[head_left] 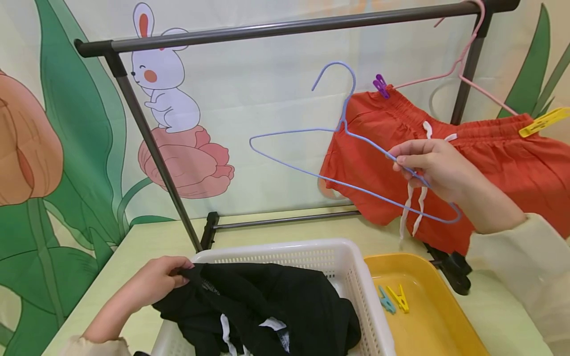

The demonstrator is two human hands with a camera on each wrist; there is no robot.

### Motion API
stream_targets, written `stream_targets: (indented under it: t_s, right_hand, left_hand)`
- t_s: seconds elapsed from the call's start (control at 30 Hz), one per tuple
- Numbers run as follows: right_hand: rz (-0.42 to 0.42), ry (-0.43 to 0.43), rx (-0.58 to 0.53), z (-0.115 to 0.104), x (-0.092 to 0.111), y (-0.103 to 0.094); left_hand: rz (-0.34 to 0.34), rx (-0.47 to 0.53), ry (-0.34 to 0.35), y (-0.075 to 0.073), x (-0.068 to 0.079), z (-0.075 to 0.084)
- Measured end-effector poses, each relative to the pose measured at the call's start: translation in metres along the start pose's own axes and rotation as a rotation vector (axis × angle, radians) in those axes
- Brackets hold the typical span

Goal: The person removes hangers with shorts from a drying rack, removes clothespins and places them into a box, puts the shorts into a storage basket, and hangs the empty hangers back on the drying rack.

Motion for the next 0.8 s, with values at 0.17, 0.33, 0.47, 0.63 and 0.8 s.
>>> stream_targets:
  t_s: [0.17, 0.33, 0.47, 0.63, 0.8]
  right_hand:
    - [0.038, 0.006, -0.038, -0.008, -0.004, -0.003]
    - [0.037, -0.025, -0.143, -0.019, -0.008, 0.0]
    - [0.036, -0.04, -0.217, -0.028, -0.01, 0.004]
    - [0.067, -0.051, -0.249, -0.038, -0.012, 0.007]
    - [0.082, -0.065, -0.284, -0.047, -0.013, 0.012]
  left_hand:
    - [0.007, -0.016, 0.001, 0.0, 0.0, -0.002]
    - [-0.001, -0.022, 0.005, 0.003, -0.002, 0.0]
    - [-0.01, -0.014, 0.009, 0.007, -0.003, 0.004]
    - [-0.018, -0.03, 0.022, 0.012, -0.005, 0.009]
    - [-0.024, -0.053, 0.036, 0.015, -0.006, 0.015]
Point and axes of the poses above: each hand's wrist, its own x-axis away from the middle knuckle, its own y-axis out of the palm, z = x × y, the point moved 10 cm from there along -x, towards the middle knuckle, and after that the axes turned 10 degrees about x, right-handed, at the moved point
